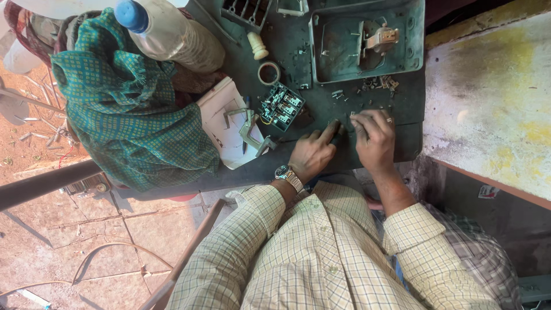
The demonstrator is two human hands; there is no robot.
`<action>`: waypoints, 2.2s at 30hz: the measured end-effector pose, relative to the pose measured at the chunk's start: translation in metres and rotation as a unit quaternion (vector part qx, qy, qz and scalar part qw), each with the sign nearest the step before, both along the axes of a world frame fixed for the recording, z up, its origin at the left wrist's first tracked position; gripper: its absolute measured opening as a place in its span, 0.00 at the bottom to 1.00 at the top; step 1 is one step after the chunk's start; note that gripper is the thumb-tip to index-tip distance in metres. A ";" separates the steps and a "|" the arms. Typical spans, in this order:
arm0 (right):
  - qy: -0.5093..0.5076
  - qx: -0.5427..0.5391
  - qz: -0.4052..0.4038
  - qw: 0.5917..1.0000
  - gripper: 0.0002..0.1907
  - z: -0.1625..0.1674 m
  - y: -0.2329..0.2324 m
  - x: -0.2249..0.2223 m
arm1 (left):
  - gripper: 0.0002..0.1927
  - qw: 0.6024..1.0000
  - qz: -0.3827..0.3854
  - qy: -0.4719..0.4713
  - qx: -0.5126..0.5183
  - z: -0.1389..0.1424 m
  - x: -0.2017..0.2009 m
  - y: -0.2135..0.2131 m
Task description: The person holds a small electrical component, turns it over, and uses a small tool to scrape or clean its surface. They then place the component on the table and continue to clean small parts with the tool.
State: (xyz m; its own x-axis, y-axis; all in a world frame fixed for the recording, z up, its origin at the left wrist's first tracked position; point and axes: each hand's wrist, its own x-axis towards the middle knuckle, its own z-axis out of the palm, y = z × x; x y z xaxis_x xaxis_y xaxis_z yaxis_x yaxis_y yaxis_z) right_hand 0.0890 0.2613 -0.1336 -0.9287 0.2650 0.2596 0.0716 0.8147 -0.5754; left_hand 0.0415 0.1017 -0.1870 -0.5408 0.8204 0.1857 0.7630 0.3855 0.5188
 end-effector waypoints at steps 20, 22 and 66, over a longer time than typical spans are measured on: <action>-0.031 0.082 0.056 0.995 0.08 -0.005 -0.004 -0.002 | 0.09 0.988 -0.007 -0.108 -0.107 0.014 0.011 -0.002; -0.030 0.091 0.053 0.994 0.08 -0.006 -0.004 -0.002 | 0.09 0.989 -0.009 -0.113 -0.091 0.014 0.010 -0.002; -0.018 0.120 0.041 0.992 0.08 -0.003 0.001 -0.003 | 0.08 0.989 -0.001 -0.120 -0.088 0.022 0.005 -0.003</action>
State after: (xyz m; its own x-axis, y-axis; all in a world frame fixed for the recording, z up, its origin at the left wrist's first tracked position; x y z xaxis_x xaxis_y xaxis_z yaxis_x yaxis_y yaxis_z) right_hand 0.0858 0.2628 -0.1368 -0.9544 0.1218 0.2727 0.0153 0.9319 -0.3624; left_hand 0.0465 0.0982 -0.1655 -0.5499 0.8299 -0.0945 0.6267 0.4847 0.6102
